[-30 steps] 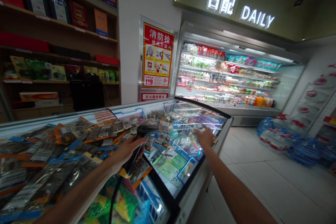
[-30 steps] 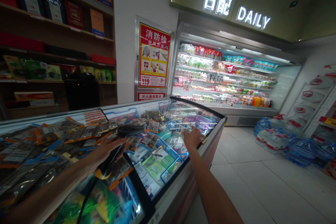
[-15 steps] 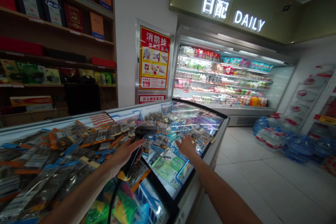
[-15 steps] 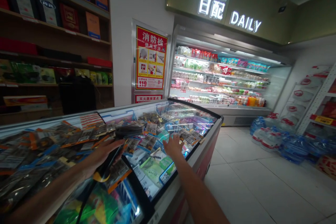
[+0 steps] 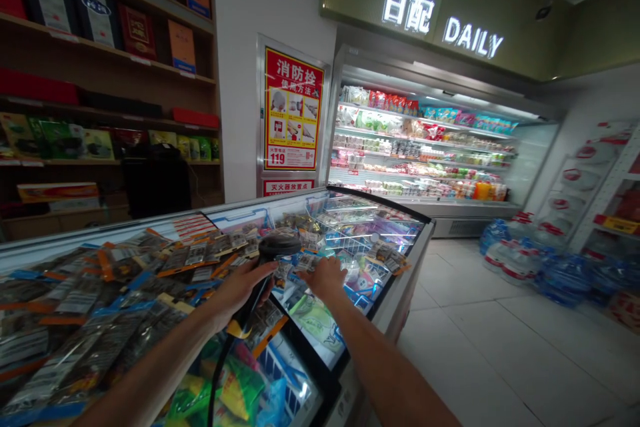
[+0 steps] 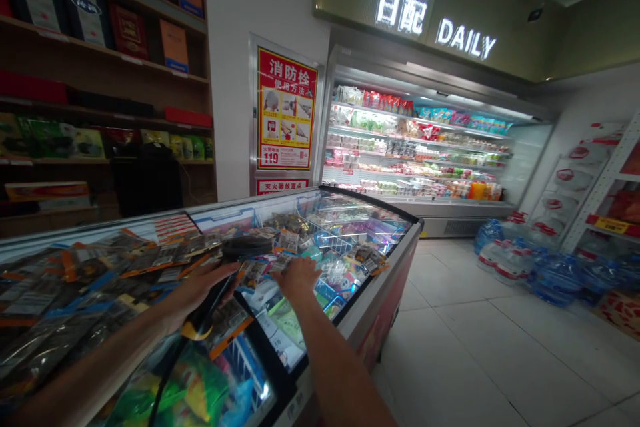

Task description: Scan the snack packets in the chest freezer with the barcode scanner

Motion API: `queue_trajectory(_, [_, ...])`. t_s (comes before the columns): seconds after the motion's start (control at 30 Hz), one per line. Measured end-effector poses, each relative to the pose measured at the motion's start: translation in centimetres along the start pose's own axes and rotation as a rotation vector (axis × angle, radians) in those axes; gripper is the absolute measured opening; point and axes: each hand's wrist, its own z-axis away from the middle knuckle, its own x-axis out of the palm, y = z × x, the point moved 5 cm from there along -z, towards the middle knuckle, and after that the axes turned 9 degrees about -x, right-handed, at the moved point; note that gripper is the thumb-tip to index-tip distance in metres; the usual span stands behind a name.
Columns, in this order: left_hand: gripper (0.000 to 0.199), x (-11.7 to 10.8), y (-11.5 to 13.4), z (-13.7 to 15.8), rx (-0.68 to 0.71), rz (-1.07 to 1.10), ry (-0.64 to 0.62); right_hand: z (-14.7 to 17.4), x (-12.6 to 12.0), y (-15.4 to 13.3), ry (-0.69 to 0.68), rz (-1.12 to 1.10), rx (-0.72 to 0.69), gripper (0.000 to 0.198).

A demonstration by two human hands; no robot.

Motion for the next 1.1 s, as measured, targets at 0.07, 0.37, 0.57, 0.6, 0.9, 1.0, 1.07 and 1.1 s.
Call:
queue_trajectory(0.07, [0.032, 0.1, 0.1, 0.0, 0.01, 0.008, -0.025, -0.2, -0.1, 1.4, 0.028, -0.055, 0.014, 0.049])
queue_trajectory(0.37, [0.04, 1.1, -0.1, 0.1, 0.009, -0.014, -0.117, -1.7, -2.8, 10.7, 0.274, -0.829, 0.114, 0.032])
queue_trajectory(0.57, [0.038, 2.9, -0.6, 0.3, 0.023, -0.036, -0.221, -2.0, -2.9, 13.1, 0.521, -1.109, 0.141, 0.035])
queue_trajectory(0.6, [0.038, 3.2, -0.7, 0.3, 0.02, -0.045, -0.235, -2.2, -2.9, 13.4, 0.553, -1.146, 0.141, 0.035])
queue_trajectory(0.9, [0.034, 4.4, -0.9, 0.4, -0.01, 0.004, -0.218, -3.1, -2.0, 15.7, 0.666, -1.365, 0.177, 0.035])
queue_trajectory(1.0, [0.036, 4.2, -1.1, 0.2, -0.046, -0.035, -0.212, -3.1, -2.0, 16.0, 0.679, -1.414, 0.17, 0.035])
queue_trajectory(1.07, [0.037, 3.9, -1.0, 0.2, -0.043, -0.06, -0.208, -3.2, -1.9, 16.3, 0.683, -1.446, 0.166, 0.036])
queue_trajectory(1.1, [0.038, 3.8, -0.9, 0.2, -0.033, -0.074, -0.206, -3.3, -1.8, 16.4, 0.685, -1.459, 0.163, 0.036])
